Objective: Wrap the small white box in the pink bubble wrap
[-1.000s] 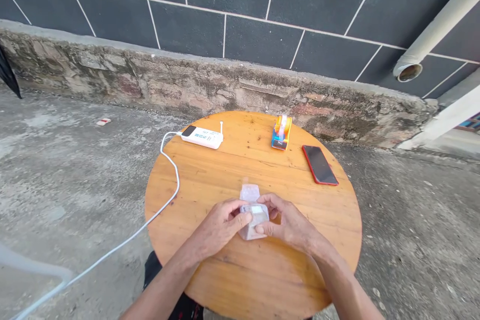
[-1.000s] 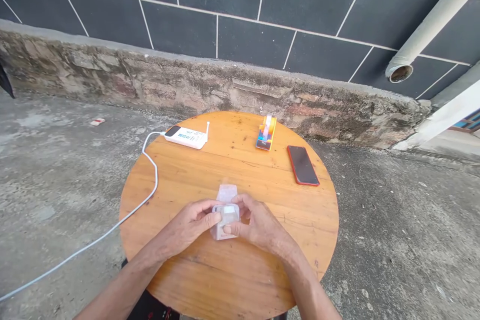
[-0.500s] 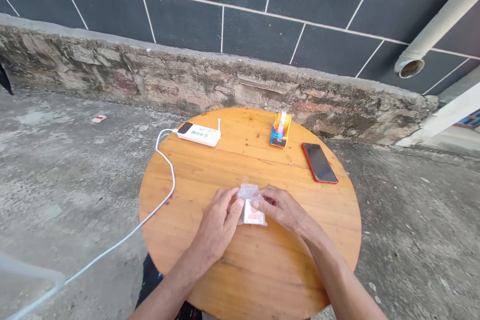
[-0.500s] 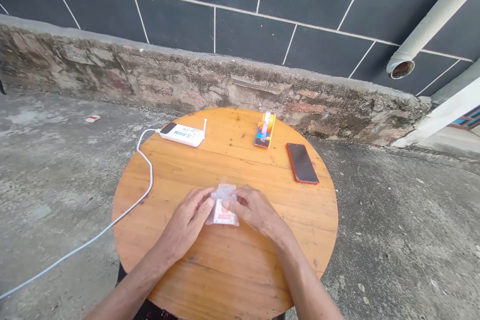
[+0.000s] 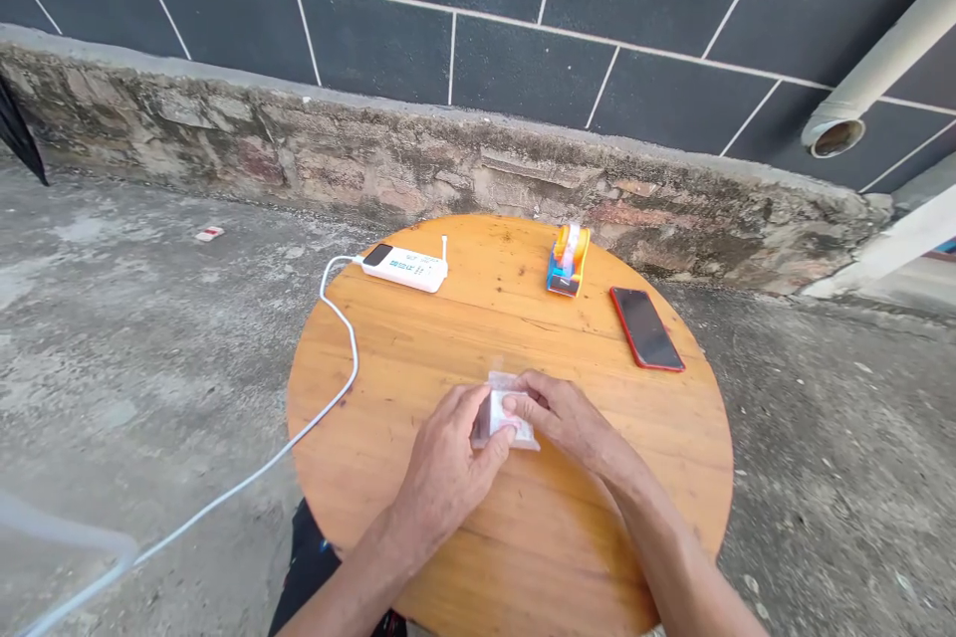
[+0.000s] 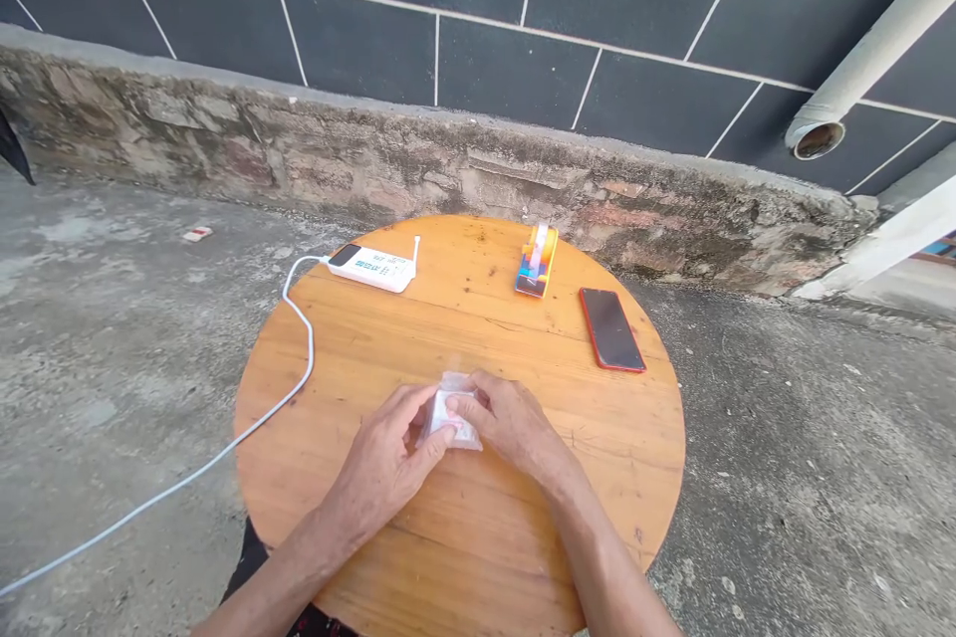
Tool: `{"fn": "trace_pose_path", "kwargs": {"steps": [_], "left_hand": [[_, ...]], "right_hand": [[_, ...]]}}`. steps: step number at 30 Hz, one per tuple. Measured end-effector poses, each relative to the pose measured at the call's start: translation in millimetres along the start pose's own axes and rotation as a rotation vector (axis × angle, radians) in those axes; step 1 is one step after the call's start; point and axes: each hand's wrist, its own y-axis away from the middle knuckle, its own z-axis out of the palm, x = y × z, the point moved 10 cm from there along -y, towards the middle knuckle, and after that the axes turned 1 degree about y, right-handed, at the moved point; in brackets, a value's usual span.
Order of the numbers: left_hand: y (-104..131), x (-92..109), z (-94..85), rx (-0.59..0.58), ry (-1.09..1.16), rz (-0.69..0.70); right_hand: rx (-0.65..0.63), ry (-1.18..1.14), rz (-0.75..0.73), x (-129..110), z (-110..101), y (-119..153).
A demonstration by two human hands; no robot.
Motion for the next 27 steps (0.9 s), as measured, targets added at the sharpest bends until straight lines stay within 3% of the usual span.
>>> {"fn": "trace_pose_path", "kwargs": {"steps": [5, 9, 15, 21, 27], "left_hand": [[20, -1, 0.2, -0.041, 0.000, -0.039], [35, 3, -2.2, 0.010, -0.020, -0.009], [36, 9, -1.5, 0.040, 0.013, 0.081], [38, 3, -4.2, 0.079, 0.079, 0.064], [42, -1, -2.5, 0.090, 0.088, 0.065]], "right_hand": [[-0.075, 0.045, -0.019, -12, 7, 15], [-0.094, 0.033, -0.047, -18, 12, 21], [-0.076, -0.017, -0.088, -27, 12, 26], [0.130, -0.061, -0.006, 3, -11, 29], [0.162, -0.079, -0.051, 13, -8, 16]]}}
